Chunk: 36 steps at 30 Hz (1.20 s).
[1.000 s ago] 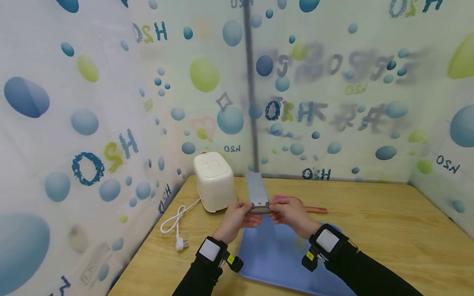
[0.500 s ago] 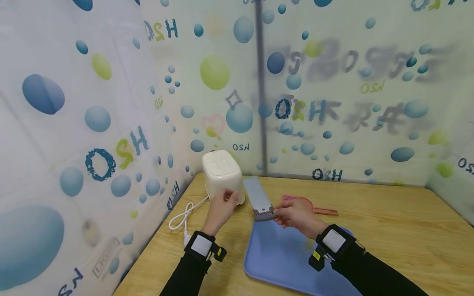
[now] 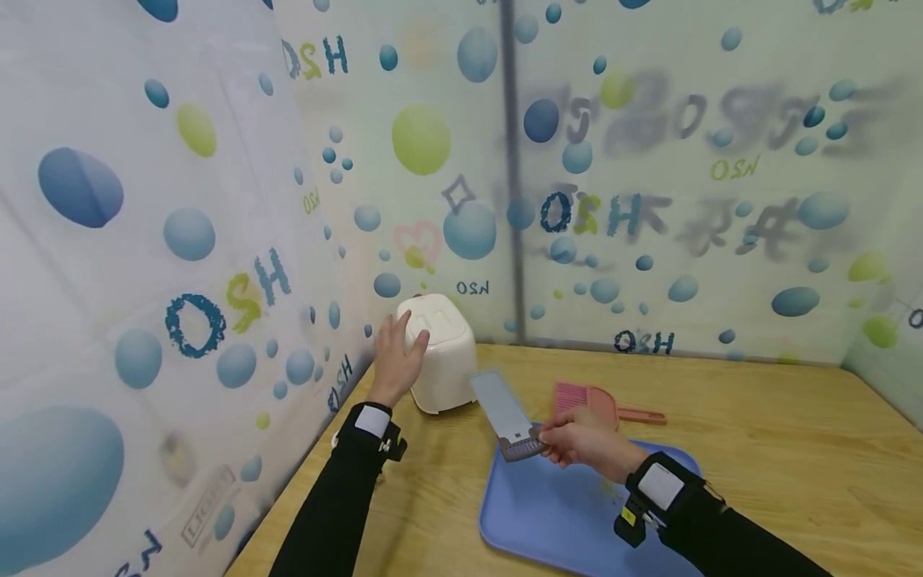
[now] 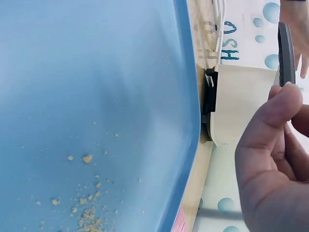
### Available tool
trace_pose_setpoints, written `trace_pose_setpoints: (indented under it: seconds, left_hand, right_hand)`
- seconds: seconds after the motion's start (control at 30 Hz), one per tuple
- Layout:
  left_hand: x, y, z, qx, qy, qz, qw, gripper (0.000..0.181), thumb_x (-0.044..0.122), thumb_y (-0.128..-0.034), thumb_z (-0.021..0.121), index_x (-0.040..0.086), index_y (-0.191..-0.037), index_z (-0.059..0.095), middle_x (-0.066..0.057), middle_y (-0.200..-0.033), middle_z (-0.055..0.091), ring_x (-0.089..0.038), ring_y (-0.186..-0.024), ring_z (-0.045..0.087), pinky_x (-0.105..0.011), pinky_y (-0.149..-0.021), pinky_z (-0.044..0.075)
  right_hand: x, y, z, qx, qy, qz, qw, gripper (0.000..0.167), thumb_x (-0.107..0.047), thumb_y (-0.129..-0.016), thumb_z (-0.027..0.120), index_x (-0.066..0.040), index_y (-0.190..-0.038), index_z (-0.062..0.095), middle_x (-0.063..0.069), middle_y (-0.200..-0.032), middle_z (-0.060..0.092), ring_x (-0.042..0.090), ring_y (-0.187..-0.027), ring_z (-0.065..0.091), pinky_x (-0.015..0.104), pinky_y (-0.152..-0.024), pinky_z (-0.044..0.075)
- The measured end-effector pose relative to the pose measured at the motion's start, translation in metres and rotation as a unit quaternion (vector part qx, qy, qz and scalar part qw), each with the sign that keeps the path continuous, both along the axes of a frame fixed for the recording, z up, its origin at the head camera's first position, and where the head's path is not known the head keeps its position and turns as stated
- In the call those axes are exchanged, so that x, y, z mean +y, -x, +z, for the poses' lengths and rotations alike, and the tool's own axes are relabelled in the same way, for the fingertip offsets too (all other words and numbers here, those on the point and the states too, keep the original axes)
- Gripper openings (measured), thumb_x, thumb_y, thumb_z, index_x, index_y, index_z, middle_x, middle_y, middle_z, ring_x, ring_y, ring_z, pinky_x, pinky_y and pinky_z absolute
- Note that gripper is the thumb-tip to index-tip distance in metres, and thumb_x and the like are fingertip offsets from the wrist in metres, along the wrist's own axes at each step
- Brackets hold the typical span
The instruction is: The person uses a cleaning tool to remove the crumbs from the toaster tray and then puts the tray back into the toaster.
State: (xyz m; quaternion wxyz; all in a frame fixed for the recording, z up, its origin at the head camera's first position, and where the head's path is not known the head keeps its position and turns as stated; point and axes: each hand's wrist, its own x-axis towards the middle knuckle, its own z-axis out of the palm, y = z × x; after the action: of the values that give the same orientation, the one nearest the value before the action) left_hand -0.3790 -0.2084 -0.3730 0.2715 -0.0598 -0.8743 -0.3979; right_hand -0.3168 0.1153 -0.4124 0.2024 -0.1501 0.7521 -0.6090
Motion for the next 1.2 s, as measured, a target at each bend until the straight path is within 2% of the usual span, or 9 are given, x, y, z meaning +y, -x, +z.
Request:
trace_pose_setpoints:
  seconds: [0.1, 0.2, 0.3, 0.37, 0.7, 0.87, 1.2]
  left_hand:
    - [-0.002, 0.015, -0.006, -0.021, 0.006, -0.012, 0.9997, 0.064, 0.042, -0.1062, 0.046, 0.004, -0.156, 0.034, -0.033, -0.162, 0.012, -0.054, -0.148, 0.009, -0.072, -0.114, 0.012]
    - [-0.002, 0.027, -0.013, -0.065, 0.006, -0.021, 0.9976, 0.065, 0.041, -0.1073, 0.044, 0.005, -0.159, 0.028, -0.031, -0.164, 0.004, -0.052, -0.150, 0.004, -0.070, -0.116, 0.011]
    - [-0.002, 0.029, -0.022, -0.116, 0.010, -0.021, 0.9930, 0.069, 0.046, -0.1071, 0.044, 0.006, -0.160, 0.026, -0.029, -0.165, -0.002, -0.052, -0.151, 0.003, -0.068, -0.116, 0.014]
    - [-0.001, 0.030, -0.025, -0.132, 0.010, -0.020, 0.9910, 0.070, 0.049, -0.1063, 0.045, 0.005, -0.159, 0.028, -0.029, -0.165, -0.003, -0.051, -0.151, 0.005, -0.067, -0.116, 0.017]
    - [0.002, 0.037, -0.021, -0.132, 0.020, -0.016, 0.9909, 0.066, 0.049, -0.1056, 0.048, 0.007, -0.155, 0.037, -0.025, -0.167, -0.002, -0.048, -0.151, 0.015, -0.062, -0.116, 0.026]
    - [0.000, 0.035, -0.016, -0.129, 0.028, -0.013, 0.9912, 0.061, 0.050, -0.1052, 0.049, 0.008, -0.149, 0.044, -0.025, -0.167, -0.001, -0.049, -0.149, 0.020, -0.063, -0.113, 0.030]
    - [0.000, 0.034, -0.017, -0.134, 0.035, -0.019, 0.9902, 0.059, 0.051, -0.1054, 0.047, 0.008, -0.146, 0.045, -0.027, -0.166, -0.001, -0.052, -0.147, 0.024, -0.063, -0.111, 0.034]
  right_hand:
    - [-0.001, 0.002, -0.003, -0.006, -0.009, 0.016, 0.9998, 0.025, -0.010, -0.100, 0.061, 0.012, -0.113, 0.064, 0.012, -0.084, 0.067, 0.016, -0.067, 0.059, 0.027, -0.063, 0.053]
    - [-0.002, 0.003, -0.007, -0.014, -0.016, 0.032, 0.9993, 0.026, -0.009, -0.100, 0.061, 0.012, -0.115, 0.064, 0.013, -0.085, 0.068, 0.015, -0.066, 0.059, 0.026, -0.062, 0.052]
    - [-0.004, -0.001, -0.014, -0.027, -0.017, 0.050, 0.9982, 0.027, -0.009, -0.100, 0.061, 0.013, -0.115, 0.064, 0.012, -0.084, 0.069, 0.014, -0.064, 0.058, 0.025, -0.060, 0.052]
    - [-0.005, -0.002, -0.017, -0.033, -0.016, 0.057, 0.9977, 0.026, -0.009, -0.099, 0.061, 0.012, -0.115, 0.064, 0.012, -0.084, 0.069, 0.013, -0.064, 0.057, 0.024, -0.059, 0.051]
    - [-0.012, 0.001, -0.016, -0.045, -0.047, 0.050, 0.9966, 0.022, -0.006, -0.097, 0.061, 0.010, -0.111, 0.064, 0.011, -0.080, 0.066, 0.014, -0.062, 0.057, 0.025, -0.057, 0.050]
    - [-0.023, 0.007, -0.015, -0.043, -0.060, 0.047, 0.9962, 0.020, -0.006, -0.095, 0.062, 0.009, -0.108, 0.065, 0.010, -0.078, 0.066, 0.013, -0.061, 0.058, 0.025, -0.056, 0.052]
    - [-0.046, 0.017, -0.021, -0.057, -0.085, 0.013, 0.9947, 0.013, -0.003, -0.094, 0.062, 0.006, -0.103, 0.065, 0.011, -0.078, 0.067, 0.014, -0.060, 0.060, 0.025, -0.056, 0.053]
